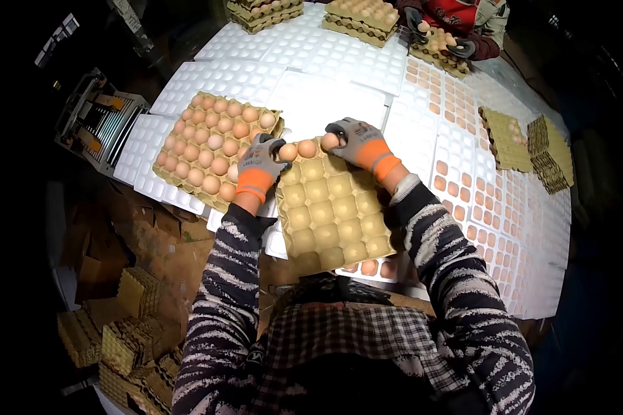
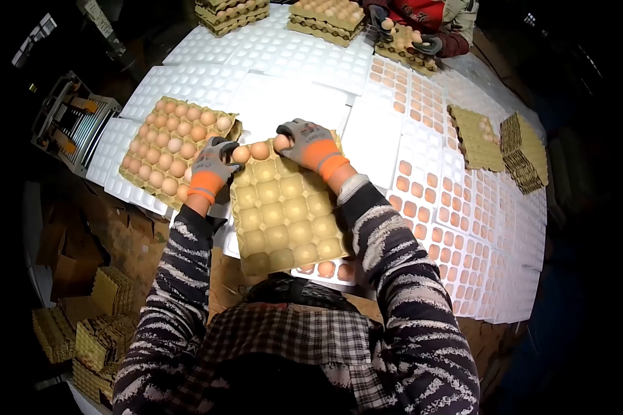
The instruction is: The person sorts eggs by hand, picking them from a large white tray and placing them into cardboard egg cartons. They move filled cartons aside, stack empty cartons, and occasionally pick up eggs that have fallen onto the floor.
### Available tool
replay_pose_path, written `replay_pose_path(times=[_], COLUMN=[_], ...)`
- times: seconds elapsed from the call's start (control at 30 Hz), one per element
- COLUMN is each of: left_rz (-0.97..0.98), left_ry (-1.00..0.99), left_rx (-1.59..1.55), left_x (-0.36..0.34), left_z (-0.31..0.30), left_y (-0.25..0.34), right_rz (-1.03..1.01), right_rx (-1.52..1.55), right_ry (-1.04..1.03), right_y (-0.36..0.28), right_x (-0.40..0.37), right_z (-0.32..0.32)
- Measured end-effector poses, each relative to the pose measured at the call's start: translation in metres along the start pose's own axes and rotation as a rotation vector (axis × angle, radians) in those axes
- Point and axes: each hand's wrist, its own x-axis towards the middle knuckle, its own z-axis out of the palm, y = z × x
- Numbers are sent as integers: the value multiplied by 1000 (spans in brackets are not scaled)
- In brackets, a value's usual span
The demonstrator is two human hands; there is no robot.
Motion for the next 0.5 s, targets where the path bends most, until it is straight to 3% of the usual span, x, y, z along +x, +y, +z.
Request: replay_pose_path(times=[0.03, 0.07, 0.13, 0.2, 0.23, 0.27, 0.37, 0.47, 0.5], left_rz=[43, 9, -67, -197, -43, 25, 149, 162, 146], left_ry=[28, 63, 120, -41, -21, 9, 125, 100, 115], left_rx=[-45, -307, -826, -1380, -1372, -1264, -926, -1153, -1197], left_x=[-2, -4, -12, -22, -26, -30, -42, -56, -60], left_z=[-1, -1, -7, -8, -9, -11, -11, -4, -1], left_y=[-8, -15, -15, -28, -22, -19, -19, -23, -18], right_rz=[31, 146, 76, -138, -161, -75, -45, -74, 172], right_rx=[185, 616, 738, 160, -172, -419, -496, 389, 977], right_ry=[90, 107, 78, -58, -38, -160, -207, -108, -222], right_y=[-2, -8, -13, -28, -37, -51, -56, -16, 8], right_x=[-10, -19, -15, 7, 14, 25, 35, -1, -15], right_z=[-12, -21, -24, -19, 2, 13, 23, -13, -16])
